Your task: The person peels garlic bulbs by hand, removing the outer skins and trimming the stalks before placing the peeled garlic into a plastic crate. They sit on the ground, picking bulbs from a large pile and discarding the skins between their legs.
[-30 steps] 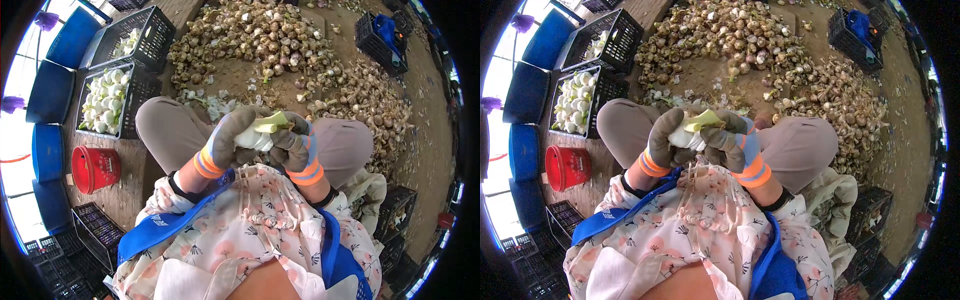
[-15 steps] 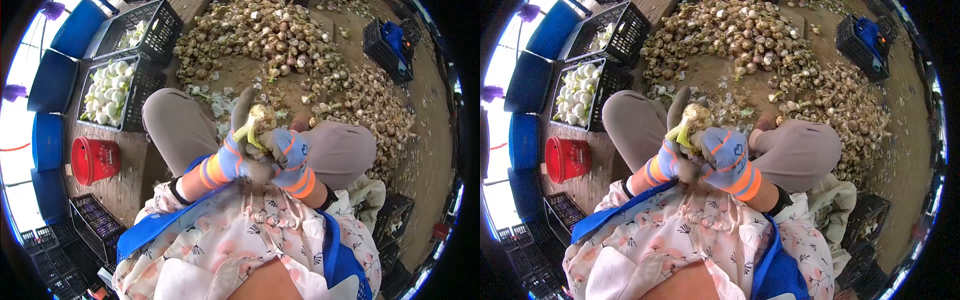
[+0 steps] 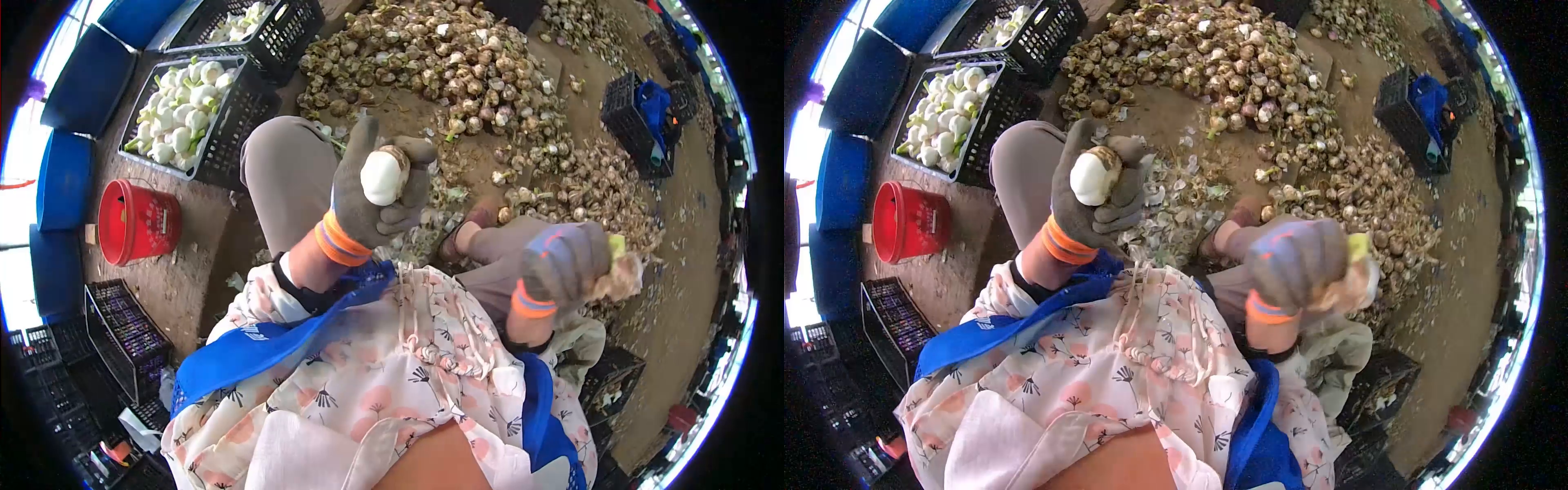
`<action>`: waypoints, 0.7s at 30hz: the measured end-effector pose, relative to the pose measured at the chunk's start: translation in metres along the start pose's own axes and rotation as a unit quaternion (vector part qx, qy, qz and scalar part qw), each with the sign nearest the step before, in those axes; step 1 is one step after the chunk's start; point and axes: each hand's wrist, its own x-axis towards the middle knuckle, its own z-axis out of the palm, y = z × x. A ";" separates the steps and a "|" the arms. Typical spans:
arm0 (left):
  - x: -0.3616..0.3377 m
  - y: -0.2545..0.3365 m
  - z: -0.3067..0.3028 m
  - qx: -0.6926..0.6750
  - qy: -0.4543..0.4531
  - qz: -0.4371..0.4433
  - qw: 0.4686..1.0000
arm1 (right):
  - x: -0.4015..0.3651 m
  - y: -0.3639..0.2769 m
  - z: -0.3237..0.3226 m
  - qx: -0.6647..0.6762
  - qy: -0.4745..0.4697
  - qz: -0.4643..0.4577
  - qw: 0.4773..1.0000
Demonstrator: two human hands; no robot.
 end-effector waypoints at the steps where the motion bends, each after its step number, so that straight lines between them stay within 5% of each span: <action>1: -0.004 0.006 0.000 0.102 0.020 0.012 0.994 | 0.003 -0.010 0.002 -0.040 0.043 -0.004 0.998; 2: -0.008 0.004 0.002 0.100 0.025 0.012 0.995 | 0.004 -0.015 0.001 -0.179 0.169 0.001 0.969; 3: -0.013 -0.001 0.006 0.234 0.081 0.048 0.968 | 0.007 -0.016 -0.002 -0.562 0.286 0.067 0.773; 4: -0.014 -0.003 0.012 0.363 0.131 0.083 0.919 | 0.010 -0.007 -0.013 -0.848 0.239 0.122 0.457; 5: -0.016 0.000 0.017 0.387 0.130 0.051 0.912 | 0.021 0.007 -0.005 -0.880 0.214 0.132 0.402; 6: -0.017 -0.003 0.015 0.385 0.130 0.042 0.913 | 0.033 0.016 0.015 -0.648 0.305 0.178 0.675; 8: -0.015 -0.006 0.010 0.561 0.118 0.087 0.815 | 0.052 0.023 0.042 -0.460 0.257 0.260 0.809; 10: -0.024 0.008 0.003 0.616 0.053 0.013 0.786 | 0.070 0.033 0.049 -0.493 0.225 0.301 0.784; 12: -0.025 0.010 0.002 0.722 -0.130 0.140 0.665 | 0.077 0.045 0.043 -0.525 0.190 0.339 0.757; 14: -0.031 0.011 0.007 0.738 -0.098 0.094 0.661 | 0.078 0.054 0.031 -0.462 0.188 0.320 0.806; 16: -0.032 0.009 0.010 0.673 -0.058 0.051 0.736 | 0.078 0.049 0.030 -0.452 0.181 0.326 0.810; 18: -0.026 0.009 0.007 0.667 -0.049 0.026 0.743 | 0.067 0.044 0.019 -0.351 0.202 0.299 0.864; 21: -0.022 0.011 0.010 0.651 -0.031 -0.003 0.758 | 0.072 0.040 0.034 -0.393 0.240 0.313 0.831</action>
